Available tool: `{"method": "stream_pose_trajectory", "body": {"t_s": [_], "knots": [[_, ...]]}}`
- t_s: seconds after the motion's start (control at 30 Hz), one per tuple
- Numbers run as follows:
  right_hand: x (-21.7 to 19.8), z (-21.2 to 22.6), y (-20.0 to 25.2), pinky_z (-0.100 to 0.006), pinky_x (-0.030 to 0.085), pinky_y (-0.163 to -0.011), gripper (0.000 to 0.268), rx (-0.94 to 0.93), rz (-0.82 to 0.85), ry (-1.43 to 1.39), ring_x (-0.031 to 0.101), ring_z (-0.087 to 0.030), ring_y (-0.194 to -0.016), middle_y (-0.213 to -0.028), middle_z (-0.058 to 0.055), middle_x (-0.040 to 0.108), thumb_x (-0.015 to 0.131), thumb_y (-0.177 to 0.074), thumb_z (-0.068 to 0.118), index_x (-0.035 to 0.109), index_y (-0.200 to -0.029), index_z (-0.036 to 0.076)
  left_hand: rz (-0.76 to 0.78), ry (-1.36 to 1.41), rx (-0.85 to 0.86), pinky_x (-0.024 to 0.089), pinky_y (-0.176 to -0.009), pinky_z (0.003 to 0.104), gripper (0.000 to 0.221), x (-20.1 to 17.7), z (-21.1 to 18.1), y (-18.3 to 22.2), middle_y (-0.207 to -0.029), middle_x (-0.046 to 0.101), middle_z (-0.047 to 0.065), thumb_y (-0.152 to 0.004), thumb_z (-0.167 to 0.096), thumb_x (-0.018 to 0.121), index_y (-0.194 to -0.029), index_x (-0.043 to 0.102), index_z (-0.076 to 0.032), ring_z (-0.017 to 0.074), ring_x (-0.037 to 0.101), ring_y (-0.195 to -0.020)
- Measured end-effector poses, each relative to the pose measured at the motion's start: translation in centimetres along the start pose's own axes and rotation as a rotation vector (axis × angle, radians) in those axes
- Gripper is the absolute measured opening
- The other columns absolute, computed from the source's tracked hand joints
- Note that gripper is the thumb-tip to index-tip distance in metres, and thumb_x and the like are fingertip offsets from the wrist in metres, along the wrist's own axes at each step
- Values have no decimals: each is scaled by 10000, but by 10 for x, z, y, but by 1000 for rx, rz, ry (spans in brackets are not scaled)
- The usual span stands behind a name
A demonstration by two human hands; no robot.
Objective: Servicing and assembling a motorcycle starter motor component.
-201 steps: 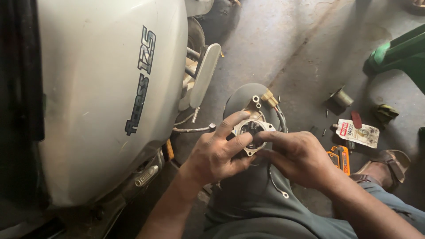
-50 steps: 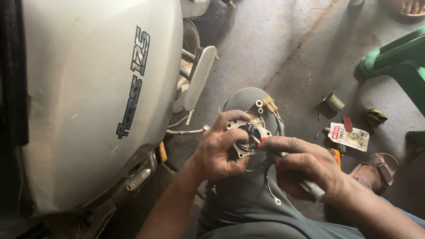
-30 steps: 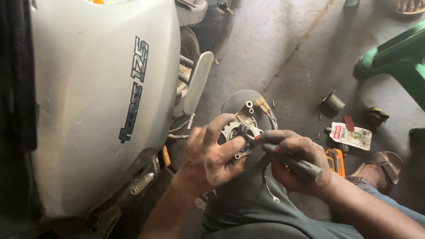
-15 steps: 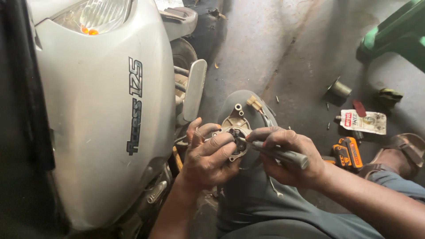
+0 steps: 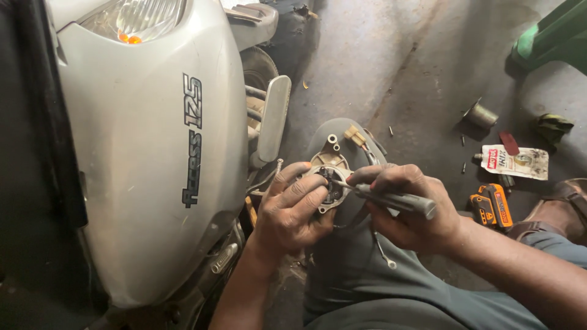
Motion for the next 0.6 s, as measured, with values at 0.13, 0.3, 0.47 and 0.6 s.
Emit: {"method": "stream_pose_trajectory", "body": {"t_s": [0.13,0.3,0.47,0.6], "knots": [[-3,1,1,-251,620,-705,428,21,-1,30,771,-112,-862,-1236,-159,718,693,-881,-42,406,-1186,49,-18,25,-4,522,-1074,461,297,-1,2,1,-1113,709,87,-805,-165,839,-1033,711,-23,382,645,-1173],[-2,6,-3,-251,615,-721,369,-43,39,50,768,-117,-886,-1215,-165,730,660,-906,-49,434,-1176,61,-16,40,9,534,-1062,462,306,0,4,2,-1125,702,93,-822,-189,834,-1044,711,-19,391,635,-1178],[0,-1,1,-252,615,-697,389,-22,60,-39,746,-122,-888,-1272,-228,696,650,-903,-76,442,-1204,54,-19,54,9,543,-1068,470,311,1,5,2,-1146,696,97,-821,-171,824,-1062,704,-15,391,635,-1197],[2,1,-1,-289,627,-757,396,-34,68,-110,726,-197,-1056,-1307,-254,661,645,-908,-110,460,-1220,49,-26,113,15,563,-1057,465,318,4,7,4,-1147,675,111,-814,-133,824,-1070,691,-2,413,630,-1230]]}}
Point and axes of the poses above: each hand's wrist, its own y-axis away from the middle knuckle, its own x-axis out of the palm, z = x × y, the point moved 4 cm from there along -y, towards the middle knuckle
